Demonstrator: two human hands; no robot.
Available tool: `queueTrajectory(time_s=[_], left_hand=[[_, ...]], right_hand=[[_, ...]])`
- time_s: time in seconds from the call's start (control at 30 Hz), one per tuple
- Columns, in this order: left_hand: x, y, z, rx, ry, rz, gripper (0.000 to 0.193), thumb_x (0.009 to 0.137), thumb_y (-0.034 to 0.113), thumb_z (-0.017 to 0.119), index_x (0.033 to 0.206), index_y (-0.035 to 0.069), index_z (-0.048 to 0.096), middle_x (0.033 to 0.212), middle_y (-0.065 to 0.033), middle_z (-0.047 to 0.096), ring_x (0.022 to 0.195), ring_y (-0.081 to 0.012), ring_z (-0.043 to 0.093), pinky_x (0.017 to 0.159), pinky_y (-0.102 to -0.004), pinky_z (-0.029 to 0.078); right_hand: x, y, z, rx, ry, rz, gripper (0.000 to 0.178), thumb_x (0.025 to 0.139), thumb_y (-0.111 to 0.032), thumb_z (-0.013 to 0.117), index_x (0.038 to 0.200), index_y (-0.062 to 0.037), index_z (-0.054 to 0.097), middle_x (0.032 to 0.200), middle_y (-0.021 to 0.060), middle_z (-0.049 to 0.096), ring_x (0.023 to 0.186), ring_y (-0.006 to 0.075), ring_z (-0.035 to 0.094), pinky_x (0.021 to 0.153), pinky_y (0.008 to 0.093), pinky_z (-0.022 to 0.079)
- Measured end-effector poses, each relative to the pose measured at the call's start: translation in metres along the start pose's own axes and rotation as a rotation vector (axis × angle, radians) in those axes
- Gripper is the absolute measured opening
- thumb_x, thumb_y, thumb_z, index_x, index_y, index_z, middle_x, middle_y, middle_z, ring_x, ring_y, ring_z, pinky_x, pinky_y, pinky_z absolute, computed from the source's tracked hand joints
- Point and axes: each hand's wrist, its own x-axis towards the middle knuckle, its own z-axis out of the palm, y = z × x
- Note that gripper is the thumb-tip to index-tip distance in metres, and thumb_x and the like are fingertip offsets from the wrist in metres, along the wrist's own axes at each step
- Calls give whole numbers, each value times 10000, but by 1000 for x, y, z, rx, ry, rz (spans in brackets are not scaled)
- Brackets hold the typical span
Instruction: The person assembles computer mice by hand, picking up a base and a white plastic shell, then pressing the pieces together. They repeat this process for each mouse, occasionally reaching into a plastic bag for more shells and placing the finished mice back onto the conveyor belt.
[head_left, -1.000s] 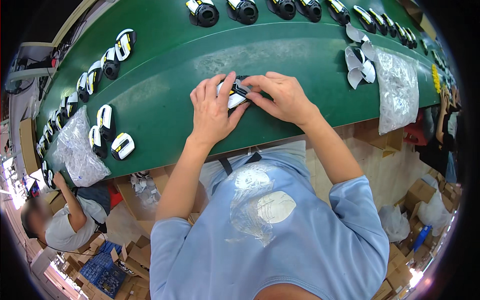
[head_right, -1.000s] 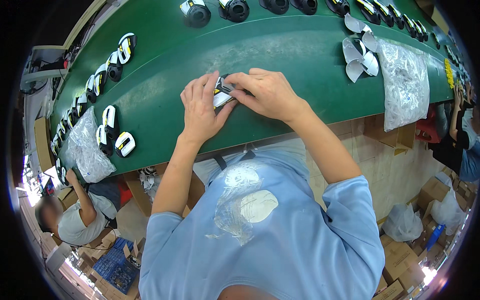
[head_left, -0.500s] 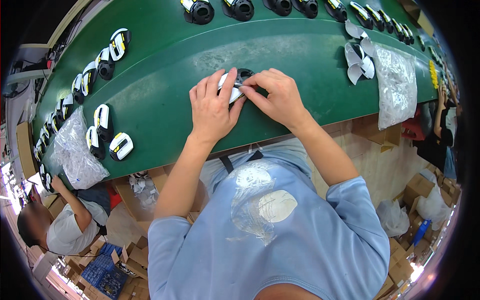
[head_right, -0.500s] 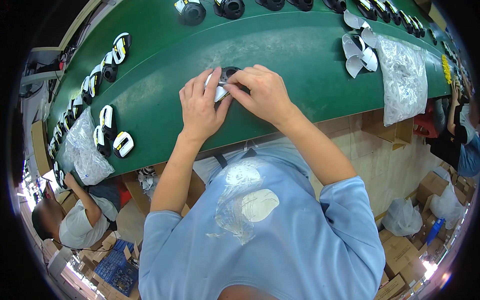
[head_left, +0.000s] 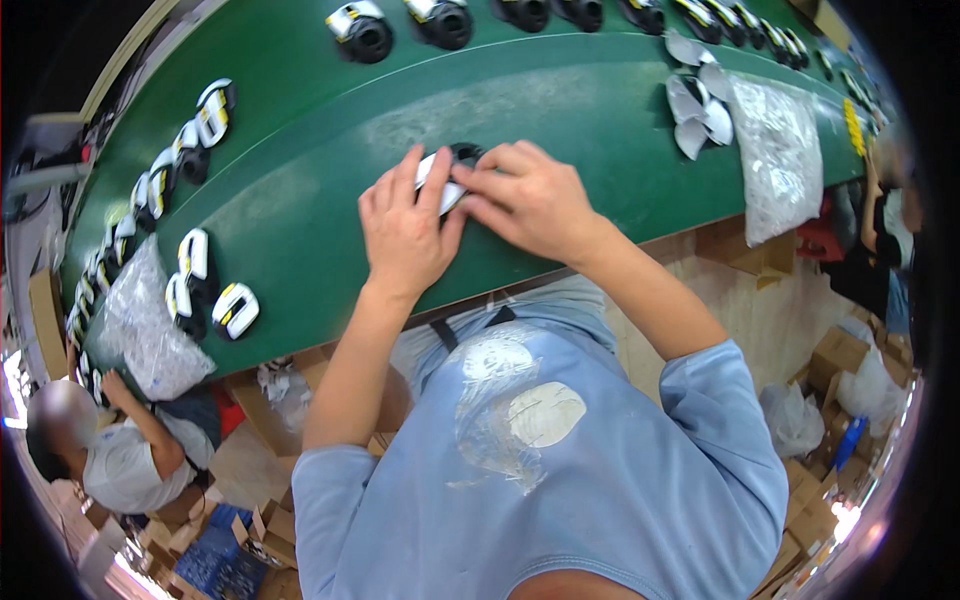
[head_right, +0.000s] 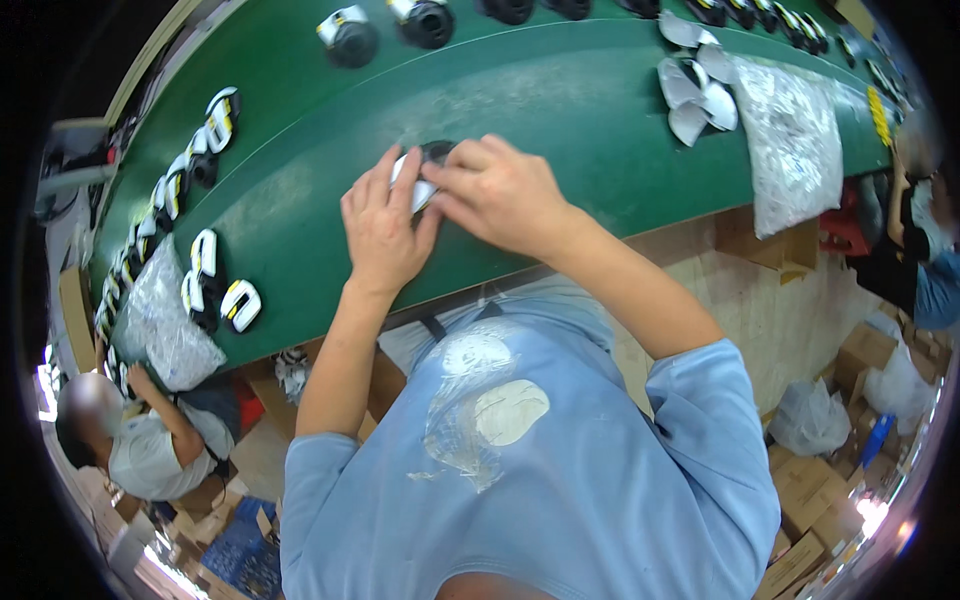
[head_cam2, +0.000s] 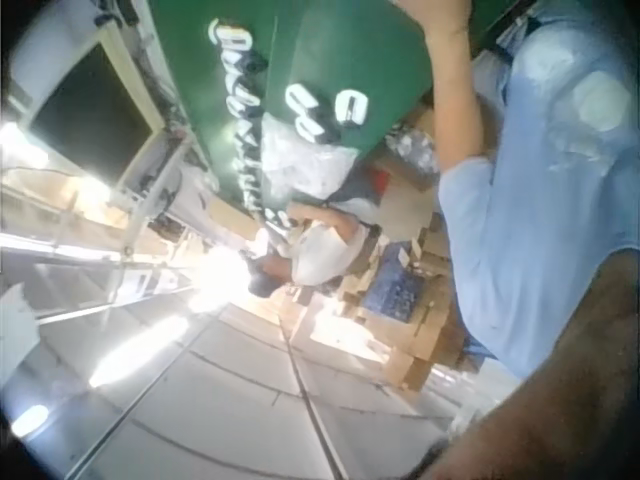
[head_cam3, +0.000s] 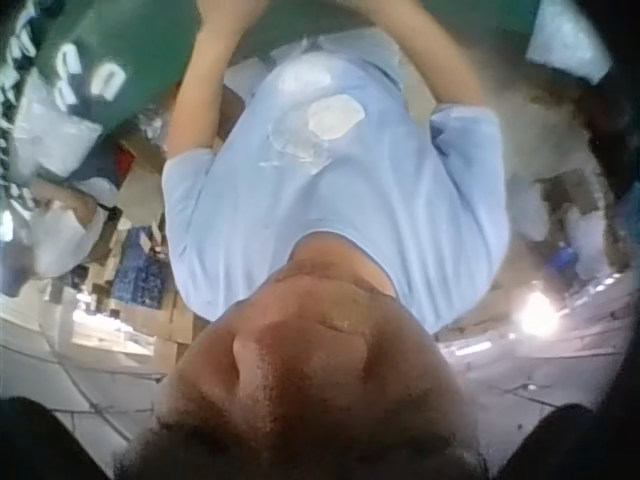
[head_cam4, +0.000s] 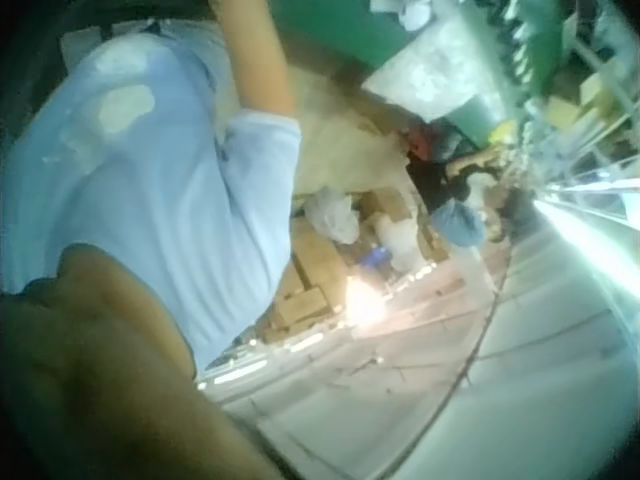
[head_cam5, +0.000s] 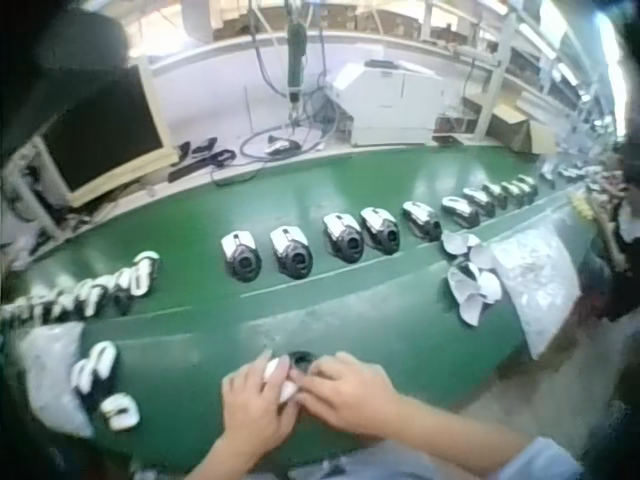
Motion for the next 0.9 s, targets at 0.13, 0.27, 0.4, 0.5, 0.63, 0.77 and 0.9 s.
queueTrajectory(time_s=[0.13, 0.27, 0.4, 0.5, 0.63, 0.77, 0.9], left_hand=[[1, -3, -4, 42, -5, 13, 679, 919, 294, 823, 1534, 94, 618, 1523, -175, 624, 1302, -371, 621, 1081, -494, 450], [4, -9, -5, 6, -35, 51, 668, 920, 294, 827, 1522, 81, 629, 1507, -158, 646, 1291, -369, 628, 1076, -485, 457], [1, -10, -2, 33, -7, 69, 654, 924, 276, 831, 1509, 59, 636, 1495, -141, 658, 1283, -366, 627, 1089, -479, 449], [1, -10, 0, 24, 19, 66, 676, 915, 251, 837, 1520, 40, 621, 1495, -139, 655, 1269, -364, 623, 1101, -482, 437], [-2, -15, -2, 8, 17, 70, 664, 909, 227, 835, 1509, 33, 626, 1494, -151, 657, 1282, -368, 620, 1122, -487, 428], [1, -11, -7, -26, -42, 25, 690, 898, 242, 851, 1509, 25, 614, 1494, -168, 654, 1310, -390, 613, 1130, -498, 423], [0, -16, 2, -101, 12, 22, 793, 875, 262, 884, 1552, 25, 546, 1468, -171, 658, 1315, -390, 610, 1131, -502, 404]], right_hand=[[-9, 11, -1, -36, -164, -32, 500, 938, -324, 809, 1426, -241, 740, 951, -12, 675, 896, 234, 691, 644, 407, 593], [-13, 21, -3, 26, -186, -21, 506, 962, -324, 796, 1460, -278, 720, 941, 14, 692, 866, 248, 701, 663, 404, 600], [-43, 55, -30, 65, 207, 104, 453, 893, -312, 872, 1319, -200, 767, 1057, 53, 750, 983, 312, 709, 857, 452, 590], [-74, 96, -82, -270, 496, 345, 402, 831, -293, 925, 1180, -143, 793, 1116, 84, 760, 1009, 341, 663, 951, 460, 523], [-118, 152, -105, -424, 421, 439, 338, 900, -251, 884, 1172, -87, 768, 1023, 116, 746, 926, 331, 668, 867, 425, 527], [-102, 127, -94, 28, 542, 534, 182, 1014, -167, 803, 1121, -31, 749, 997, 78, 769, 873, 212, 722, 744, 353, 559], [-49, 41, -50, 932, 445, 598, 297, 1074, -72, 712, 1345, -12, 604, 1074, 79, 759, 962, 126, 742, 723, 267, 587]])
